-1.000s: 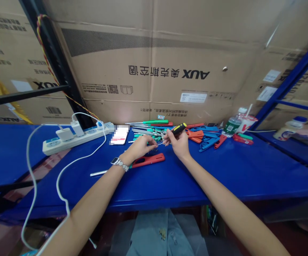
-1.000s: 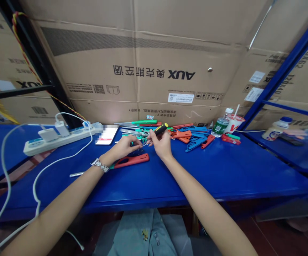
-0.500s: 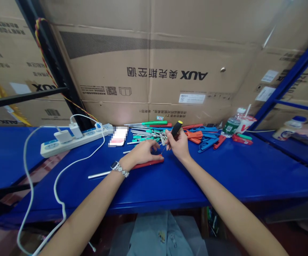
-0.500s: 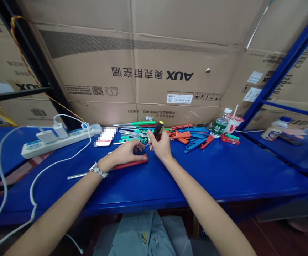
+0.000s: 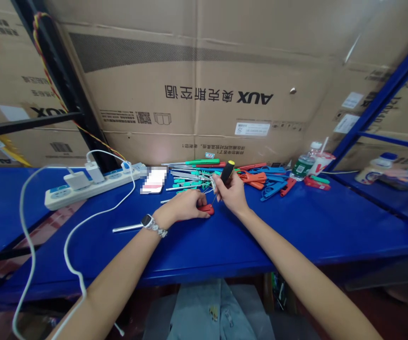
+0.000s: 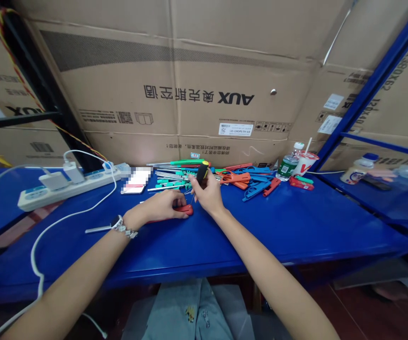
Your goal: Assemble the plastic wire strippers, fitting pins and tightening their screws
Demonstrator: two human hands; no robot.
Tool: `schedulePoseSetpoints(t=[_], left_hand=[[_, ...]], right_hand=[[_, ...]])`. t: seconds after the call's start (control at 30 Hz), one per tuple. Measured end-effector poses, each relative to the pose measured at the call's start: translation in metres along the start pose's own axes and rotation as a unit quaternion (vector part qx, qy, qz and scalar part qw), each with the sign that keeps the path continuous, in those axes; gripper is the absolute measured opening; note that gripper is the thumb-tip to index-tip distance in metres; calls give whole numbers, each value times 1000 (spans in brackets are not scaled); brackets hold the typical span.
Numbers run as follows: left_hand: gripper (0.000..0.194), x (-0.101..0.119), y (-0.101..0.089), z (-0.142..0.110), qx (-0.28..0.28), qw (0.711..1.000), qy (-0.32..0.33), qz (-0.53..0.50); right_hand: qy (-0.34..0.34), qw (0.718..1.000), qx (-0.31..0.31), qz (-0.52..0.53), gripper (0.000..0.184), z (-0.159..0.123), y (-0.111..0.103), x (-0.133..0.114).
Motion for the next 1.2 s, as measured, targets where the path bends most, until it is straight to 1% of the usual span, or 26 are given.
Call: schedulePoseSetpoints(t=[0.13, 0.27, 0.37, 0.53, 0.77, 1.0, 1.2], left_hand=[[25, 1, 0, 0, -1, 1000, 0, -2], [25, 2, -1, -1, 1, 1000, -4, 4], [25, 2, -1, -1, -7, 1000, -10, 4], [26, 2, -1, -1, -11, 1000, -11, 7], [26, 1, 0, 1, -18, 1000, -15, 7], [30, 2, -2, -1, -29, 999, -21, 6], [30, 3, -2, -1, -30, 999, -25, 3]], right_hand=[[-4, 1000, -8, -6, 41, -1, 1, 1], [-3, 1000, -5, -3, 40, -1, 1, 1], [-6, 1000, 1, -3, 39, -1, 0, 0], [-17, 999, -9, -28, 38, -2, 1, -1], [-6, 1000, -18, -17, 38, -2, 4, 1], [4, 999, -35, -7, 44, -2, 5, 3], [-5, 998, -45, -44, 43, -2, 5, 2]])
Point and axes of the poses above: each hand's wrist, its own z-axis towards the middle knuckle, its own y-axis out of the palm, x = y × z, the point moved 2 cm from there along z, towards the middle knuckle, and after that the axes turned 4 degrees about -x, right-handed, at the moved point
